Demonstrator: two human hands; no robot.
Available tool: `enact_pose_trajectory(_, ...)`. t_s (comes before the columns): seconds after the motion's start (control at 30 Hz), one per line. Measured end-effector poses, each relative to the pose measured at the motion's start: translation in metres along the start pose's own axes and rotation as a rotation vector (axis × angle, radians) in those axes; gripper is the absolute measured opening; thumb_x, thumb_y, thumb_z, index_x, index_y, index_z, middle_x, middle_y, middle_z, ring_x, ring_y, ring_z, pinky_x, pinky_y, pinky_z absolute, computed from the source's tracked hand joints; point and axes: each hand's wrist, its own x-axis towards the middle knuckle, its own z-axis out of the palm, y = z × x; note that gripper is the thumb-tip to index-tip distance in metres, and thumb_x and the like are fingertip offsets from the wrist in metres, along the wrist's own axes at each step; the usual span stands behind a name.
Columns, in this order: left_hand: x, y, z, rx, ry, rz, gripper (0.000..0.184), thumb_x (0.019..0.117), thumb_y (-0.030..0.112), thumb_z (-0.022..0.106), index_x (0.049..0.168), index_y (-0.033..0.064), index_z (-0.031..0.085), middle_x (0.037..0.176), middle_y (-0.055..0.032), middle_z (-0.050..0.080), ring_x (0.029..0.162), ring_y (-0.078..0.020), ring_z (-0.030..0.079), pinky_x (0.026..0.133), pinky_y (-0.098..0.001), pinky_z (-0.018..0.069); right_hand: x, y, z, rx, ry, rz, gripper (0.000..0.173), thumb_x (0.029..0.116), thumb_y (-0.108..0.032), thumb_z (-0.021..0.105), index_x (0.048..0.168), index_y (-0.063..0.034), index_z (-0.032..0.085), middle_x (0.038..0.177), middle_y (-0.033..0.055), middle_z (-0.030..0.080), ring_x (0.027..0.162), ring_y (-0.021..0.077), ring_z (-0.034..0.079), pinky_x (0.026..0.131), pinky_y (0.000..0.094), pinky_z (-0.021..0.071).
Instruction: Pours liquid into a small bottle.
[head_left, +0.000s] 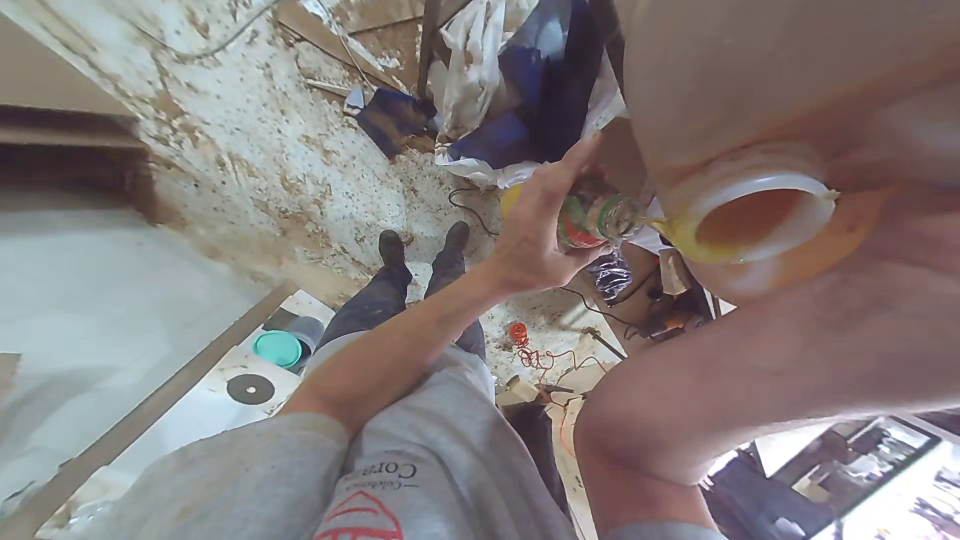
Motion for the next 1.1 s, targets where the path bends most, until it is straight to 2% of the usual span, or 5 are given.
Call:
enact_pose_trajectory(0.2, 0.0, 0.0, 0.0, -0.002, -0.006, -0.009, 0.106, 0.0654, 0.013, 0.093, 0.151, -0.0064, 0.034, 0.128, -0.0192, 0.063, 0.121, -0.0283, 0.061, 0.105, -0.0429, 0.0524, -0.008, 0.004, -0.011, -0.016, 0.037, -0.014, 0.013, 0.1002, -0.005, 0.043, 0.092, 0.0, 0.05, 0.073, 0.0045, 0.049, 0.066, 0.0152, 0.056, 0.065, 0.0306, 0.0541)
enact_pose_trajectory(0.37, 0.0, -0.001, -0.001, -0.018, -0.003, -0.008, 0.106, 0.0658, 0.012, 0.093, 0.151, -0.0059, 0.033, 0.128, -0.0202, 0.062, 0.121, -0.0284, 0.061, 0.105, -0.043, 0.0528, 0.004, -0.001, 0.002, 0.09, 0.013, 0.056, 0.022, 0.1015, -0.009, 0.035, 0.083, -0.0023, 0.047, 0.063, 0.0033, 0.041, 0.055, 0.015, 0.049, 0.057, 0.0311, 0.0507)
enact_pose_trajectory(0.57, 0.001, -0.002, 0.0, -0.019, 0.006, 0.008, 0.104, 0.0677, 0.014, 0.091, 0.151, -0.0076, 0.033, 0.128, -0.021, 0.062, 0.121, -0.0287, 0.061, 0.105, -0.0433, 0.053, 0.002, 0.0, 0.004, 0.052, 0.022, 0.017, 0.023, 0.1025, -0.01, 0.034, 0.085, -0.0019, 0.047, 0.065, 0.0039, 0.043, 0.058, 0.0154, 0.051, 0.06, 0.0319, 0.0528)
enact_pose_trajectory(0.63, 0.001, -0.002, 0.0, -0.016, 0.007, 0.008, 0.103, 0.0683, 0.015, 0.091, 0.151, -0.0076, 0.033, 0.128, -0.0208, 0.062, 0.121, -0.0286, 0.061, 0.106, -0.0435, 0.0528, 0.0, 0.0, -0.002, 0.029, 0.0, 0.008, 0.019, 0.1018, -0.008, 0.038, 0.088, -0.0005, 0.049, 0.068, 0.0048, 0.046, 0.061, 0.0162, 0.053, 0.063, 0.0325, 0.0532)
enact_pose_trajectory(1.1, 0.003, 0.0, -0.001, -0.002, 0.006, 0.021, 0.103, 0.0679, 0.015, 0.092, 0.15, -0.0076, 0.034, 0.128, -0.0213, 0.062, 0.121, -0.0287, 0.061, 0.106, -0.0429, 0.0527, -0.005, -0.003, 0.013, -0.022, 0.013, -0.01, 0.017, 0.1004, -0.006, 0.039, 0.088, 0.0, 0.049, 0.067, 0.0048, 0.045, 0.06, 0.0161, 0.052, 0.063, 0.0323, 0.053)
